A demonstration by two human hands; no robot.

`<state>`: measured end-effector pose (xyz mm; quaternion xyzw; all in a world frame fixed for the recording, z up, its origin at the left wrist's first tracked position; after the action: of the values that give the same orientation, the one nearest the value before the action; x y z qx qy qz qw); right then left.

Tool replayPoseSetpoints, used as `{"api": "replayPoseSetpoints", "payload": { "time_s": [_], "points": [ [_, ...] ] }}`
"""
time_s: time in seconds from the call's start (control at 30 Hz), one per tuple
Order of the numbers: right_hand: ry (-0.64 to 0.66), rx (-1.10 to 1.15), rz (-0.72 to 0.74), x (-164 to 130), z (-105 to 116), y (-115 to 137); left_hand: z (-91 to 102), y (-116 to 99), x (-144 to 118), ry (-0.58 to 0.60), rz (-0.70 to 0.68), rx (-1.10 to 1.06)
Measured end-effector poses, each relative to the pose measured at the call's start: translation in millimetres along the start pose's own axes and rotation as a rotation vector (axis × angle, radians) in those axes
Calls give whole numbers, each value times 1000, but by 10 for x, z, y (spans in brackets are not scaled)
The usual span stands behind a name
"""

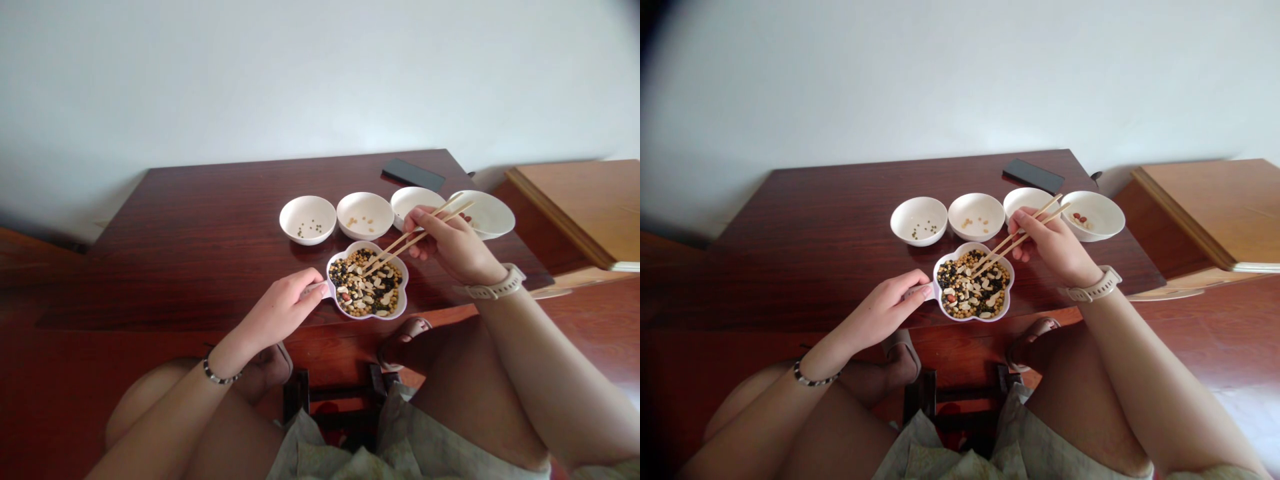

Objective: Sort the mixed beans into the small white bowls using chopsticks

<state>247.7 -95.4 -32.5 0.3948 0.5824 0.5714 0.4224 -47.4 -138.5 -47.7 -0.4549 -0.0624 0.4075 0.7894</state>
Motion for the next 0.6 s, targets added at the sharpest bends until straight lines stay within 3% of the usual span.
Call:
{"api": "replayPoseSetpoints", "payload": {
  "time_s": [0.6],
  "points": [
    [188,129,0,34,-338,-32,7,-47,24,-8,-2,6]
  ]
}}
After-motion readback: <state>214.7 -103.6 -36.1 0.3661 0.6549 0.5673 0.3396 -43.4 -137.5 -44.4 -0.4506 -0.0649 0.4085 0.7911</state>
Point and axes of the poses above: each hand's wrist, its own x-axis towards the middle knuckle, its own z-axis out of the back of the hand, y = z × x, the point moved 5 cm from there along x, towards the middle knuckle, and after that the axes turned 14 degrees about y, right-handed, at the moved point
